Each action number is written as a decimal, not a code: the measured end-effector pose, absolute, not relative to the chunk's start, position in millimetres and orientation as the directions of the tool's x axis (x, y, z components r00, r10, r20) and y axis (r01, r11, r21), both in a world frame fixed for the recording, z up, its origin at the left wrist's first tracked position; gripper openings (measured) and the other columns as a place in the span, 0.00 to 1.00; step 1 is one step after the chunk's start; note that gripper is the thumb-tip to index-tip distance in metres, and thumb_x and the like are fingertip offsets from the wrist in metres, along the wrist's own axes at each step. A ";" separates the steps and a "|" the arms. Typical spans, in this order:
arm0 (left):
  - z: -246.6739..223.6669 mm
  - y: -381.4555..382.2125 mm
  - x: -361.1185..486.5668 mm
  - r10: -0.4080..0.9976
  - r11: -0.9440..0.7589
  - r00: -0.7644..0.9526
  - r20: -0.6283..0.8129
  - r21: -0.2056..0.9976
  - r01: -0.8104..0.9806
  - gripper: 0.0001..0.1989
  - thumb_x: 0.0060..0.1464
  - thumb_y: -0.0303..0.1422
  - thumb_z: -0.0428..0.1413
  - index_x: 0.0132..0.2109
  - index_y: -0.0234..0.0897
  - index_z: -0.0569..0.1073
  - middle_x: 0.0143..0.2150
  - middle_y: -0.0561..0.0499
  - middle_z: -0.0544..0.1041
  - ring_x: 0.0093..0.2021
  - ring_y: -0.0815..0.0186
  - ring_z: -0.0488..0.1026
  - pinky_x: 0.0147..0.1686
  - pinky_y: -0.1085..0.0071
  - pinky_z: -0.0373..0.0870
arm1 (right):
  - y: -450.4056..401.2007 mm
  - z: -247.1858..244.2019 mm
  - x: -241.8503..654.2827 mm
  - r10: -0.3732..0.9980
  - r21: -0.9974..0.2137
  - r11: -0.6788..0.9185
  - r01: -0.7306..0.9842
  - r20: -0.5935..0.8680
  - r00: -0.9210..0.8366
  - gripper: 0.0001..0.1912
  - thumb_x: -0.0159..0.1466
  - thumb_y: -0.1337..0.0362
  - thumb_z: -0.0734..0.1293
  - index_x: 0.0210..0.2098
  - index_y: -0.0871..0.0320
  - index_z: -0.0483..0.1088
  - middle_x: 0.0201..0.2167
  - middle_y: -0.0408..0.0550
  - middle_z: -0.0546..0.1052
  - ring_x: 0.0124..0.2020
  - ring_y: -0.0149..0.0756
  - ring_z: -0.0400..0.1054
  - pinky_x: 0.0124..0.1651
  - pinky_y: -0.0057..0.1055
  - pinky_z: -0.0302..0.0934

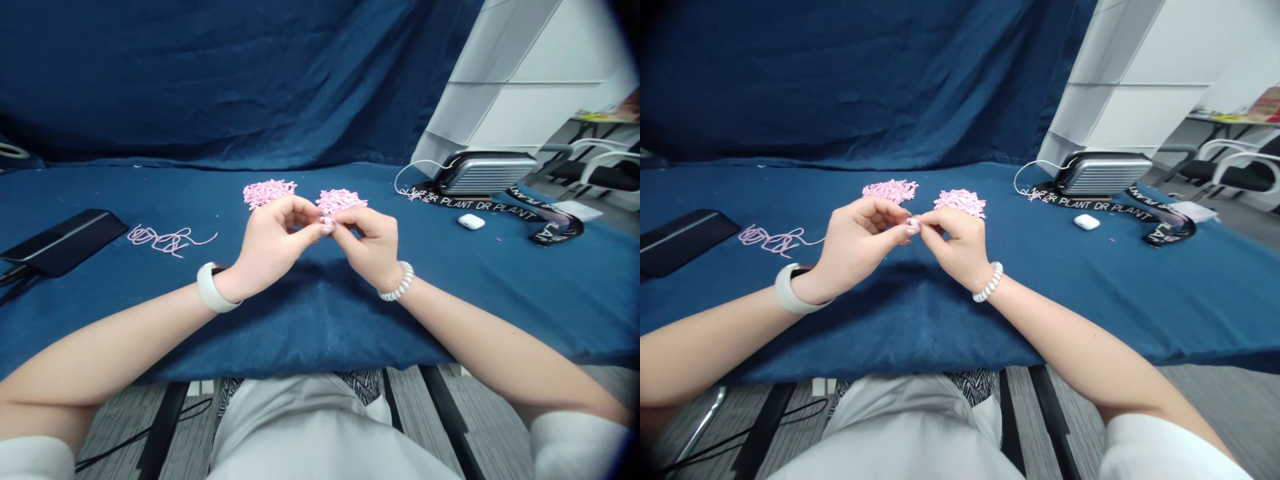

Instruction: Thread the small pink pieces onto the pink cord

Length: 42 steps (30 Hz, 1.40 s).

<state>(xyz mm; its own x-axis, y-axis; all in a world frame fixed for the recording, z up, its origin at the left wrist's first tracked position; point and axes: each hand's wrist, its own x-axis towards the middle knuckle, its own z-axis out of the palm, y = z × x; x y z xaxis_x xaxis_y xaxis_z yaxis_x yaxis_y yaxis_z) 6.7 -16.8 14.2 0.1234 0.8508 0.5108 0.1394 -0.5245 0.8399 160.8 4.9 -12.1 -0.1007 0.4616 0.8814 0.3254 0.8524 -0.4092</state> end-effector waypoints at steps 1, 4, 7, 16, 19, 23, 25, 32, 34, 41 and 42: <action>14.3 -16.9 7.2 0.860 -0.508 0.124 0.495 0.854 0.111 0.15 0.42 0.39 0.64 0.34 0.34 0.73 0.31 0.49 0.77 0.30 0.66 0.75 0.33 0.69 0.74 | 4.5 -12.4 159.7 0.502 -0.462 0.838 0.291 0.861 -0.081 0.03 0.57 0.70 0.67 0.28 0.57 0.73 0.25 0.41 0.77 0.25 0.28 0.70 0.30 0.26 0.64; 15.8 -17.0 7.6 0.890 -0.443 0.130 0.438 0.896 0.015 0.14 0.44 0.39 0.63 0.35 0.33 0.74 0.32 0.48 0.78 0.31 0.65 0.76 0.33 0.69 0.75 | 4.4 -13.0 157.0 0.640 -0.631 0.762 0.142 0.768 -0.023 0.03 0.58 0.67 0.67 0.28 0.57 0.73 0.26 0.41 0.77 0.26 0.28 0.71 0.29 0.25 0.67; 18.6 -16.6 6.0 0.911 -0.383 0.156 0.382 0.924 -0.026 0.13 0.45 0.38 0.62 0.36 0.33 0.75 0.33 0.47 0.78 0.34 0.63 0.76 0.33 0.69 0.75 | 6.0 -13.1 156.1 0.722 -0.721 0.692 0.029 0.692 -0.012 0.03 0.57 0.64 0.68 0.28 0.57 0.74 0.26 0.41 0.77 0.26 0.28 0.71 0.29 0.25 0.69; 27.1 -19.8 3.5 0.912 -0.384 0.196 0.359 0.917 0.105 0.11 0.45 0.37 0.61 0.32 0.32 0.77 0.30 0.47 0.79 0.32 0.62 0.77 0.31 0.69 0.76 | 7.7 -13.7 158.0 0.769 -0.769 0.639 -0.010 0.639 -0.040 0.05 0.55 0.61 0.70 0.29 0.56 0.76 0.28 0.43 0.78 0.28 0.30 0.72 0.31 0.27 0.70; 29.6 -21.0 3.1 0.903 -0.410 0.210 0.374 0.896 0.171 0.11 0.46 0.38 0.61 0.32 0.32 0.77 0.30 0.47 0.79 0.32 0.62 0.77 0.31 0.69 0.75 | 8.0 -14.2 158.3 0.779 -0.780 0.625 0.004 0.624 -0.055 0.06 0.55 0.60 0.70 0.29 0.56 0.76 0.28 0.44 0.78 0.29 0.31 0.72 0.31 0.28 0.71; 31.0 -21.8 1.6 0.871 -0.490 0.207 0.446 0.819 0.298 0.10 0.47 0.36 0.59 0.32 0.33 0.78 0.29 0.47 0.79 0.30 0.63 0.76 0.31 0.70 0.74 | 8.9 -14.3 158.8 0.777 -0.778 0.628 0.014 0.625 -0.072 0.07 0.55 0.60 0.70 0.29 0.57 0.76 0.28 0.45 0.78 0.28 0.30 0.72 0.32 0.28 0.70; 31.4 -22.3 0.8 0.851 -0.524 0.196 0.487 0.768 0.369 0.09 0.48 0.36 0.58 0.31 0.34 0.78 0.29 0.48 0.79 0.30 0.64 0.76 0.31 0.71 0.73 | 9.1 -14.2 159.1 0.777 -0.779 0.627 0.015 0.624 -0.082 0.07 0.55 0.61 0.70 0.29 0.57 0.76 0.29 0.45 0.78 0.29 0.31 0.72 0.33 0.28 0.70; 31.8 -22.2 -0.5 0.820 -0.561 0.206 0.534 0.678 0.474 0.08 0.49 0.33 0.56 0.29 0.34 0.76 0.27 0.49 0.78 0.27 0.67 0.74 0.29 0.73 0.70 | 8.2 -13.4 159.9 0.772 -0.776 0.630 0.004 0.626 -0.110 0.06 0.55 0.62 0.70 0.28 0.58 0.76 0.28 0.45 0.78 0.28 0.30 0.72 0.33 0.29 0.69; 31.0 -21.3 -0.4 0.819 -0.562 0.207 0.535 0.678 0.473 0.07 0.49 0.33 0.56 0.29 0.34 0.76 0.27 0.50 0.78 0.27 0.67 0.74 0.29 0.73 0.69 | 8.2 -13.4 159.9 0.780 -0.785 0.620 0.005 0.615 -0.112 0.06 0.55 0.62 0.70 0.29 0.58 0.76 0.28 0.45 0.79 0.29 0.30 0.72 0.33 0.29 0.69; 31.0 -21.5 -1.0 0.837 -0.532 0.183 0.516 0.688 0.494 0.04 0.48 0.32 0.56 0.30 0.36 0.74 0.19 0.55 0.75 0.21 0.68 0.73 0.26 0.74 0.67 | 8.7 -12.3 159.4 0.797 -0.805 0.593 -0.038 0.593 -0.115 0.06 0.54 0.61 0.71 0.28 0.58 0.77 0.28 0.45 0.78 0.26 0.29 0.71 0.30 0.27 0.69; 31.2 -21.4 -1.4 0.837 -0.530 0.177 0.518 0.684 0.502 0.04 0.48 0.32 0.55 0.30 0.37 0.74 0.18 0.56 0.74 0.20 0.69 0.72 0.25 0.74 0.67 | 8.6 -12.0 159.3 0.808 -0.815 0.578 -0.042 0.578 -0.112 0.07 0.53 0.61 0.71 0.28 0.58 0.77 0.27 0.45 0.78 0.26 0.29 0.71 0.29 0.27 0.69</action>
<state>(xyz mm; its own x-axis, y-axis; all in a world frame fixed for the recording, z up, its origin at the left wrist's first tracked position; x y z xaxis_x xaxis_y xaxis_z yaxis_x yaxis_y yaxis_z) -1.4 -21.4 31.2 0.1770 0.8367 0.5183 0.5021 -0.5297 0.6836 159.3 8.6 -12.0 -0.1118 0.8081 0.5783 -0.0417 0.5777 -0.8152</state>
